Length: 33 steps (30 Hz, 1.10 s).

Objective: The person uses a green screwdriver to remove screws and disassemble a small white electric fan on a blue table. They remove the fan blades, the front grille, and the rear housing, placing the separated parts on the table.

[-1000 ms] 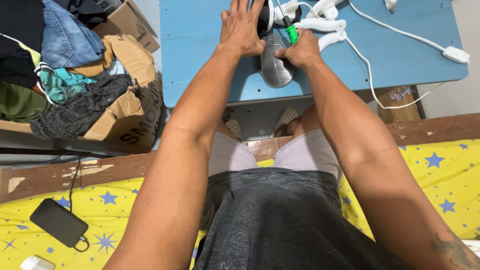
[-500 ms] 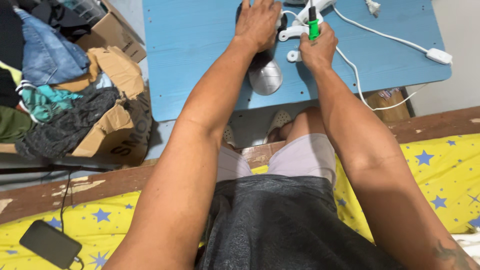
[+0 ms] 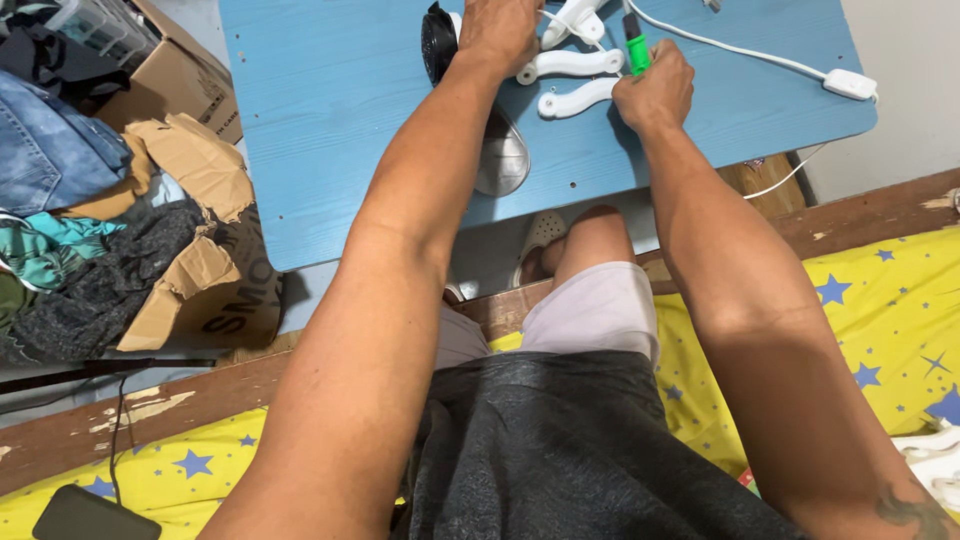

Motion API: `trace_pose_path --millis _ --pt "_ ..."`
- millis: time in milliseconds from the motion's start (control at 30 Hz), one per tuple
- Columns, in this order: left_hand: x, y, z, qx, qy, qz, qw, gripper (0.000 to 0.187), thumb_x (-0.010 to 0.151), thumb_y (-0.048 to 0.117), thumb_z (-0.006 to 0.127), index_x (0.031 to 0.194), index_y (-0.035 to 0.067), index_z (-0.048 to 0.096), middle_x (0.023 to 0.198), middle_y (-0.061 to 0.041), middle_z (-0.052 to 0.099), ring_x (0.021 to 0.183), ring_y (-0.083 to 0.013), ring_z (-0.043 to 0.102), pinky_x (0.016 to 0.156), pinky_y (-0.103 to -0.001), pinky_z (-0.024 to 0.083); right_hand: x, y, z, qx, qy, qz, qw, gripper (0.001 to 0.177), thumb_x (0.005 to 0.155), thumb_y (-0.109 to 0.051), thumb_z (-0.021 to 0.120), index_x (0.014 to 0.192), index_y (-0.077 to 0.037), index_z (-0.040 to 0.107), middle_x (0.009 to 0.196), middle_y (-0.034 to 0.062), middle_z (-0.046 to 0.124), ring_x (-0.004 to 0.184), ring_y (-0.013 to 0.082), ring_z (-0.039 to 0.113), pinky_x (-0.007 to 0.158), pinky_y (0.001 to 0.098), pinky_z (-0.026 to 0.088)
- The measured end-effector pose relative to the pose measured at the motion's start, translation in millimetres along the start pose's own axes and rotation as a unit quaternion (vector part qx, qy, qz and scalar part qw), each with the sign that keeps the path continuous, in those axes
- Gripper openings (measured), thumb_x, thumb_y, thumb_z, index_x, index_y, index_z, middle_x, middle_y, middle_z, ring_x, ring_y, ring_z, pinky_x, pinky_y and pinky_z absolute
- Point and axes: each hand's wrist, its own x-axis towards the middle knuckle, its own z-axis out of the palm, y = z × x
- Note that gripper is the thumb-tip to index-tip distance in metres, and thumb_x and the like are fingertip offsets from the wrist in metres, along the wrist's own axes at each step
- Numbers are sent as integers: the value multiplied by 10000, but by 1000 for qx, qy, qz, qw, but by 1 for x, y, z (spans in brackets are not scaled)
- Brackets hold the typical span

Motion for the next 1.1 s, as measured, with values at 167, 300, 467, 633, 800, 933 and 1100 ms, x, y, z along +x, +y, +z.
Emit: trace_pose_path --millis 167,300,467,633,800,933,1100 --pt "-5 8 -7 -17 22 -57 998 150 895 154 685 1024 98 740 902 -138 750 866 -312 726 782 -453 554 -6 -13 -12 -18 -74 36 996 240 789 -90 708 1013 -21 651 989 219 723 938 411 705 833 484 551" --pt "-4 8 -5 27 -22 -34 999 177 844 113 690 1009 92 750 890 -139 743 858 -308 727 770 -458 557 -9 -8 -17 -43 -76 22 996 265 767 -75 742 1009 -23 648 992 225 717 936 415 706 816 489 552" --pt "-4 10 -6 30 -44 -46 998 186 845 81 672 1014 96 748 884 -146 739 854 -312 728 767 -459 560 -5 2 -18 -82 -72 33 993 321 758 -84 784 1044 -40 645 995 226 713 947 437 694 815 510 544" --pt "-8 16 -11 4 58 -31 998 241 748 80 689 972 125 763 917 -131 751 876 -335 725 775 -512 532 2 5 -17 -76 -46 16 996 383 759 -108 823 1071 -34 614 1005 232 701 942 450 686 812 518 537" --pt "-4 9 -12 -21 -13 -59 998 149 925 202 670 994 92 743 898 -163 738 885 -342 718 809 -474 535 5 6 -23 -34 66 -80 994 328 754 -73 810 994 -13 595 967 210 687 880 447 671 736 530 518" --pt "0 -1 -13 -2 -31 -75 997 171 918 175 642 989 50 735 892 -182 734 884 -336 732 812 -455 568 19 -10 -30 13 58 -105 993 245 779 -88 754 963 -11 612 963 196 687 885 414 679 777 497 525" --pt "-2 -6 -18 -41 -45 -112 992 219 900 210 636 975 30 737 919 -182 748 866 -321 745 816 -429 595 30 -44 -16 75 62 -197 975 237 774 -140 755 915 23 657 894 209 687 829 396 683 746 474 531"
